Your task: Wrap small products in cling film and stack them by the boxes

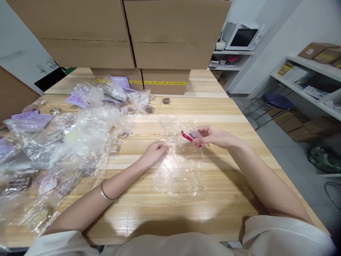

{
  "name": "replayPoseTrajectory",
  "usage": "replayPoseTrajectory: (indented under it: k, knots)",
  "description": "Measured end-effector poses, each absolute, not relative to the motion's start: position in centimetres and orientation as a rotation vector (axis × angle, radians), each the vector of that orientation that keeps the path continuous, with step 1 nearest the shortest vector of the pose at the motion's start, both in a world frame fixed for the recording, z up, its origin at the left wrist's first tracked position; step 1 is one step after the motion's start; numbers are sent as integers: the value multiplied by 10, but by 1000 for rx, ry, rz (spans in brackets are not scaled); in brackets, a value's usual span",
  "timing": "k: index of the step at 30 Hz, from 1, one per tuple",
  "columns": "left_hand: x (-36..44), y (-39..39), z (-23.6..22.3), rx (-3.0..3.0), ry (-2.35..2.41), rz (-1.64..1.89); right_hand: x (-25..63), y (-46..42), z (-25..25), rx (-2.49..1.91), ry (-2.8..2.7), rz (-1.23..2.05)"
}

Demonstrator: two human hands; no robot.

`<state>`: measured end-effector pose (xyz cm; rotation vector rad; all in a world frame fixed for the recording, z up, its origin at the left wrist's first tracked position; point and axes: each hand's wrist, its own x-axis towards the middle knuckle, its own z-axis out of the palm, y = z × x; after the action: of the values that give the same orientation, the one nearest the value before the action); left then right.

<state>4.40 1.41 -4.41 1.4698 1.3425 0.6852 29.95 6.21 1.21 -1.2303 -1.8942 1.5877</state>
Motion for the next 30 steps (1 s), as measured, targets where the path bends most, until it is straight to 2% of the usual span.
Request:
replayPoseTrajectory:
  k: [3,6,10,16,22,25,30]
  knots:
    - [38,11,-45,936,1133,840,306,65,1,-1268,-1990,1616]
    - [36,2,-51,758,1047,939,293,57,-21,-1448,-2163,1373]
    - [31,-7,-56,742,1070,1015,272,44,-44,-1390,-2339,922]
    - [14,-16,-51,721,1153,1113,270,48,-38,-1247,-2426,871]
    - [2,-21,-45,821,1371,1208,253,39,-36,-1362,-2554,530]
    - [-2,-21,-48,849,1355,1232,249,37,-34,-1387,-2613,516]
    - [-3,-22,-47,819,1285,1268,242,49,-26,-1188,-2656,543]
